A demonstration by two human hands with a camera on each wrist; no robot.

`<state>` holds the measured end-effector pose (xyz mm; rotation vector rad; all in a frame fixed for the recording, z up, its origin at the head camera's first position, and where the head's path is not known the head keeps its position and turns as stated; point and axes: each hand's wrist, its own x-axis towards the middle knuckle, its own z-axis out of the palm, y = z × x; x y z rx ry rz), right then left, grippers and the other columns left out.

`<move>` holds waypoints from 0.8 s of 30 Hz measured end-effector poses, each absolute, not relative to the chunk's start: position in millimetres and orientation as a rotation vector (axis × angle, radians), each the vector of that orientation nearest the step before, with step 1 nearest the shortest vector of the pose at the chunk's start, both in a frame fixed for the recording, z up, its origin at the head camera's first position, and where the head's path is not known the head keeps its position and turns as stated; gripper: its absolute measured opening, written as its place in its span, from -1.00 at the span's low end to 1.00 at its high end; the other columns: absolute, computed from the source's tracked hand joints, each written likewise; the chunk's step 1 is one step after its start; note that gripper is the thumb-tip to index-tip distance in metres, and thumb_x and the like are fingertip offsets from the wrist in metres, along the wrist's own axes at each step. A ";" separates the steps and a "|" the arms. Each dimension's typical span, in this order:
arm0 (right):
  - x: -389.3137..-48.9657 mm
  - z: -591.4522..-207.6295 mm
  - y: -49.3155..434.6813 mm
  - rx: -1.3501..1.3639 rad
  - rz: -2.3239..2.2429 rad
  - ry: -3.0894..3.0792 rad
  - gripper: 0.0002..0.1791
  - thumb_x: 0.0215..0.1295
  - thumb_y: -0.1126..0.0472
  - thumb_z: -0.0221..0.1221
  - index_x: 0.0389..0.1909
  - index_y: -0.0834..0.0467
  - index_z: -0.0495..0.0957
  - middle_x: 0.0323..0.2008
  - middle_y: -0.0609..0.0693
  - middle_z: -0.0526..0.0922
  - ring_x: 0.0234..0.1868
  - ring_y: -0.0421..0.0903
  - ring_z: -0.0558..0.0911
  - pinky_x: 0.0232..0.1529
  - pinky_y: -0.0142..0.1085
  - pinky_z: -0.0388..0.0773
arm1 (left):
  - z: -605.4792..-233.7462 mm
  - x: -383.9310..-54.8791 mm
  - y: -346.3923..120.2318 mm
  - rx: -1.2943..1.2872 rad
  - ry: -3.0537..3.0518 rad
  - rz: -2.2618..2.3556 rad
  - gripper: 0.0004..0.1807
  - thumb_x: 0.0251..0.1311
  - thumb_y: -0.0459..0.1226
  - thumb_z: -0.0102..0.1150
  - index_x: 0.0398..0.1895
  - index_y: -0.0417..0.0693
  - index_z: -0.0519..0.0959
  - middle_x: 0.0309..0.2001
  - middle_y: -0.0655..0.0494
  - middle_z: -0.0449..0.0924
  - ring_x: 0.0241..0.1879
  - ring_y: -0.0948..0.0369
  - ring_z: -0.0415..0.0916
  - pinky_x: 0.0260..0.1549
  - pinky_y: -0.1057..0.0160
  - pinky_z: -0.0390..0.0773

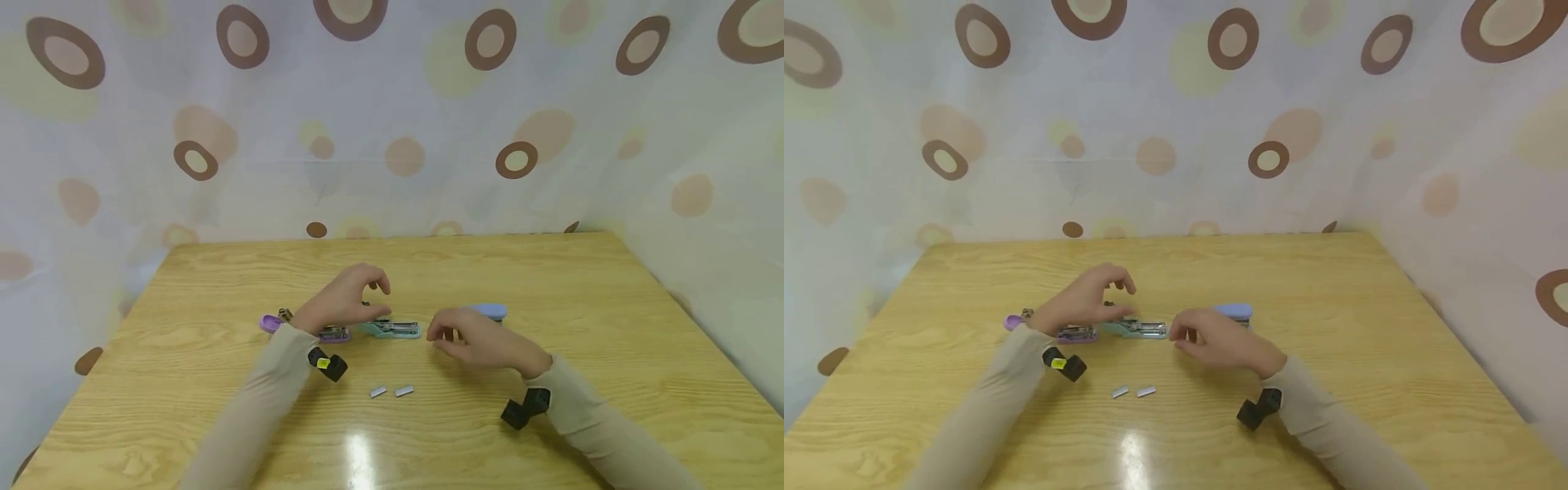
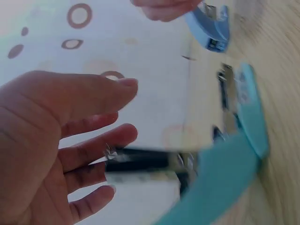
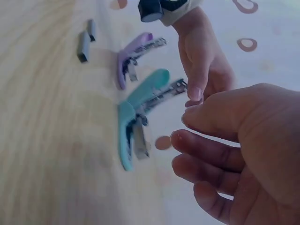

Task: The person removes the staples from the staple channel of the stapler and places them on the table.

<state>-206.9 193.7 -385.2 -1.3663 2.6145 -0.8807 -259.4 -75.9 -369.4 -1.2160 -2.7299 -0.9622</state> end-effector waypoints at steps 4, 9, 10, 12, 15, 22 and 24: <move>-215.3 -374.9 208.4 -1.318 -0.910 2.704 -0.92 0.30 0.35 0.18 -0.24 0.12 0.58 -0.36 -0.14 0.59 -0.45 -0.34 0.45 -0.45 -0.40 0.47 | -358.7 -260.1 -62.2 -1.199 -2.676 -0.991 -0.78 0.13 -0.18 0.34 -0.22 -0.04 0.56 -0.14 0.08 0.59 -0.11 0.12 0.46 -0.03 0.12 0.48; -225.2 -366.8 229.5 -1.308 -0.879 2.861 -0.88 0.24 0.39 0.23 -0.26 0.13 0.57 -0.34 -0.11 0.59 -0.41 -0.30 0.49 -0.46 -0.35 0.48 | -353.4 -259.9 -43.8 -1.248 -2.663 -0.944 -0.82 0.17 -0.20 0.31 -0.23 -0.05 0.57 -0.15 0.03 0.61 -0.12 0.13 0.49 -0.04 0.15 0.49; -226.5 -364.6 233.6 -1.309 -0.864 2.889 -0.88 0.23 0.39 0.23 -0.26 0.14 0.57 -0.33 -0.09 0.60 -0.40 -0.28 0.51 -0.45 -0.33 0.49 | -353.9 -260.1 -39.9 -1.259 -2.668 -0.930 -0.83 0.18 -0.20 0.30 -0.24 -0.05 0.57 -0.15 0.04 0.61 -0.13 0.13 0.49 -0.04 0.16 0.50; -228.4 -360.7 242.6 -1.282 -0.829 2.942 -0.86 0.21 0.39 0.25 -0.25 0.14 0.57 -0.31 -0.07 0.60 -0.37 -0.23 0.52 -0.44 -0.31 0.50 | -355.4 -260.8 -31.4 -1.286 -2.667 -0.908 -0.85 0.19 -0.22 0.29 -0.24 -0.06 0.57 -0.16 0.04 0.61 -0.13 0.13 0.50 -0.04 0.17 0.50; -231.3 -356.2 254.1 -1.210 -0.783 2.987 -0.85 0.20 0.36 0.27 -0.22 0.15 0.57 -0.27 -0.03 0.62 -0.33 -0.16 0.54 -0.39 -0.25 0.50 | -357.2 -260.7 -19.2 -1.332 -2.671 -0.911 -0.85 0.20 -0.23 0.28 -0.23 -0.07 0.56 -0.15 0.03 0.61 -0.13 0.12 0.51 -0.04 0.19 0.49; -241.2 -359.6 270.9 -1.085 -0.765 2.934 -0.75 0.20 0.23 0.31 -0.12 0.18 0.55 -0.17 0.09 0.62 -0.24 -0.01 0.56 -0.34 -0.22 0.53 | -357.7 -258.0 5.4 -1.437 -2.775 -0.903 -0.80 0.24 -0.24 0.24 -0.14 -0.11 0.51 -0.08 -0.03 0.59 -0.04 0.04 0.53 0.00 0.19 0.49; -243.3 -360.5 275.1 -1.047 -0.787 2.893 -0.71 0.20 0.21 0.32 -0.09 0.20 0.54 -0.14 0.13 0.61 -0.22 0.03 0.57 -0.32 -0.19 0.54 | -359.2 -259.9 13.0 -1.457 -2.788 -0.897 -0.78 0.24 -0.25 0.23 -0.11 -0.15 0.51 -0.06 -0.06 0.58 -0.02 0.03 0.52 0.02 0.20 0.49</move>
